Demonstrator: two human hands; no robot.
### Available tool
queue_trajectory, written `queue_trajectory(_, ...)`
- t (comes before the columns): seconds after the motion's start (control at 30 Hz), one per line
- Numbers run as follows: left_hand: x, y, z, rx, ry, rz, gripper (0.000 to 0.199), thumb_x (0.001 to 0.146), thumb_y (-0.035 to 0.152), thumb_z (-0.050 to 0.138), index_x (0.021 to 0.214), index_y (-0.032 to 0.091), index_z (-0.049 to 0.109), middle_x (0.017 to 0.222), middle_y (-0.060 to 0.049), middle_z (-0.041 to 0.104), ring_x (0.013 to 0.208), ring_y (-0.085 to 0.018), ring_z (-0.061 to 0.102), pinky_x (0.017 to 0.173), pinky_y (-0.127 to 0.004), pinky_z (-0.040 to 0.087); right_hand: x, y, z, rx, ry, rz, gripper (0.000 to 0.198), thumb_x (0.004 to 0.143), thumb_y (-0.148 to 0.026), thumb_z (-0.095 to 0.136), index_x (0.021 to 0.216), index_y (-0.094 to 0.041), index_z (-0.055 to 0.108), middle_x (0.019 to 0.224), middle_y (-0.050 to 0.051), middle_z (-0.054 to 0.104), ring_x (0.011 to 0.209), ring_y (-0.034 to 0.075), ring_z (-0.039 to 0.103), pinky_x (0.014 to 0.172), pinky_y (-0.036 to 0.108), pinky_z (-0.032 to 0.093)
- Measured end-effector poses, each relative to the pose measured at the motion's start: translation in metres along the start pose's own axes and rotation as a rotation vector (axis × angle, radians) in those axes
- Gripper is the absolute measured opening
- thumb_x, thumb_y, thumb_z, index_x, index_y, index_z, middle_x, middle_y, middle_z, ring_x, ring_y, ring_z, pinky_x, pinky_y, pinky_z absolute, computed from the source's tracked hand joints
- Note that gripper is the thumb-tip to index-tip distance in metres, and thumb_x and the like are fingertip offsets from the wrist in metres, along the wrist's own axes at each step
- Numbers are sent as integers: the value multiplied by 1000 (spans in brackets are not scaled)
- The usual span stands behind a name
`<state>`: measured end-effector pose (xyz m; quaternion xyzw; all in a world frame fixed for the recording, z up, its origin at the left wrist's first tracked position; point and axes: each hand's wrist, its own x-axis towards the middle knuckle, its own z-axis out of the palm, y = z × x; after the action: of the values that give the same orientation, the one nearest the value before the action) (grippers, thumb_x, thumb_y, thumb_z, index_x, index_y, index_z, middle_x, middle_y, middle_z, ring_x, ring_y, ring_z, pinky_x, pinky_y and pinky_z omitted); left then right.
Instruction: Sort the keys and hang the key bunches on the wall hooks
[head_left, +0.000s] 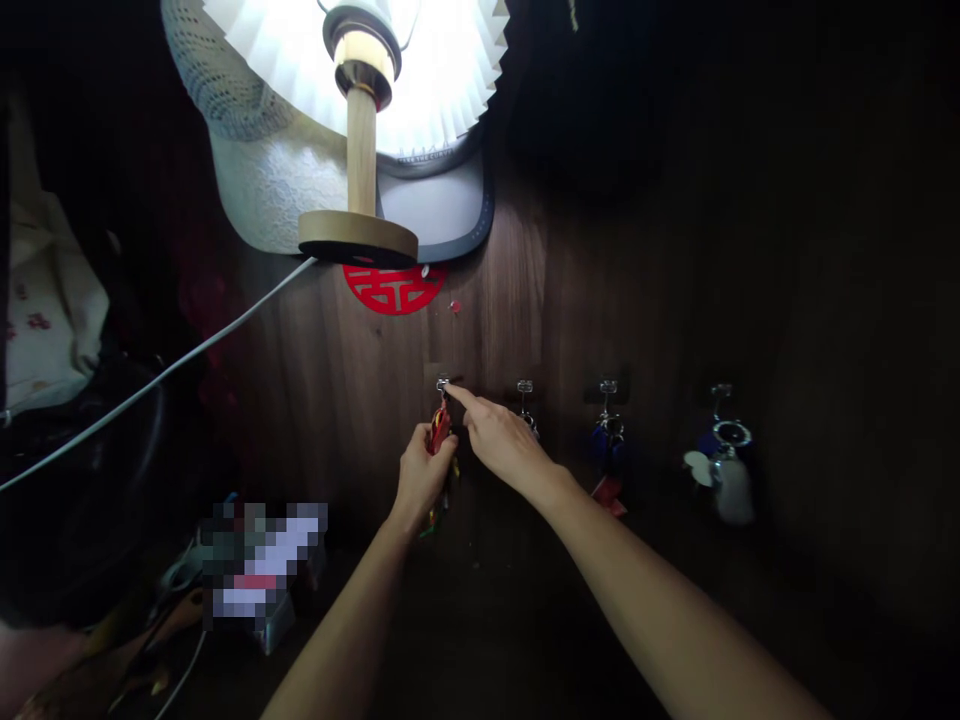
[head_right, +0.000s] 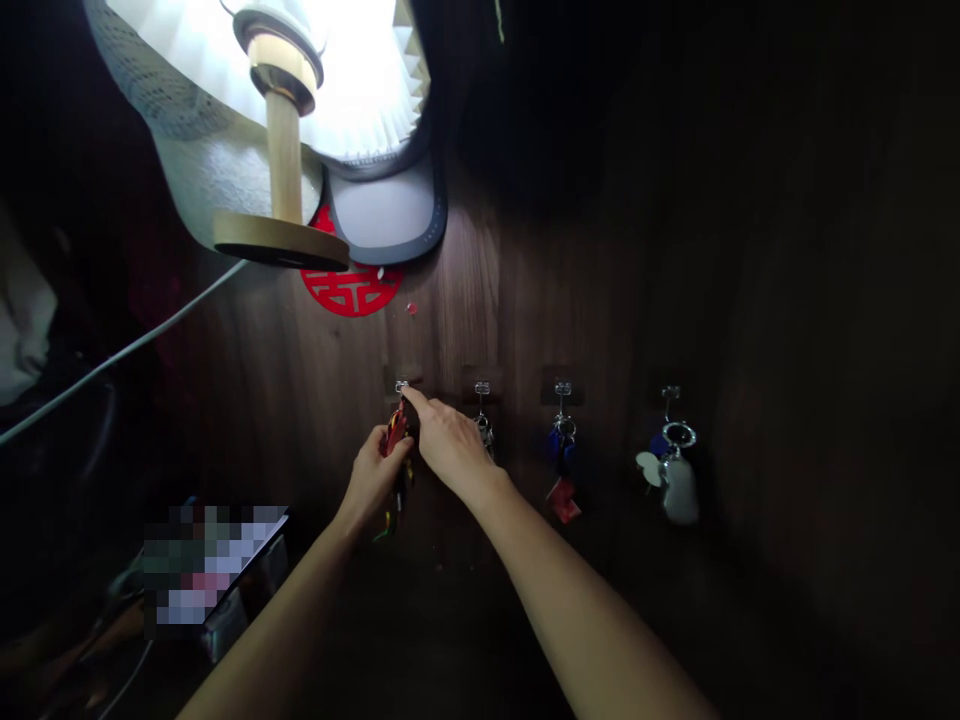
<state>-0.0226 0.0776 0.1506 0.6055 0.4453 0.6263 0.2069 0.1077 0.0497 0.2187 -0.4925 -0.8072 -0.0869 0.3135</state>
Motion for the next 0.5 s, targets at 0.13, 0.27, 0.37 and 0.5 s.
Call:
queue_trajectory(0.13,0,7,-5,-122,-93,-24,25,74,41,56,76,16,61,61,5,54,56,-12,51,55,-21,40,8,9,1,-86,11,-4,57,85,-9,34,136,-33,33,108,4,65,91,21,63,73,30,45)
queue_trajectory(0.27,1,21,-9,-577,-255,-215,30,75,44,55,89,17,59,58,7,51,42,-7,43,43,-19,39,14,18,1,75,5,-17,58,83,-7,36,133,-35,37,96,-1,68,83,16,64,72,25,44)
queue_trajectory(0.37,0,24,-9,-964,-401,-341,25,76,39,55,88,17,58,56,8,45,39,-4,35,39,-14,37,17,21,2,213,67,25,54,82,-7,35,130,-31,41,87,-4,68,71,12,62,68,22,44)
queue_trajectory(0.5,-2,20,-5,-1085,-484,-395,26,77,41,57,86,17,58,56,8,42,40,-3,35,37,-12,36,15,18,3,172,108,0,46,84,-9,35,122,-30,50,90,-3,67,77,13,62,67,22,43)
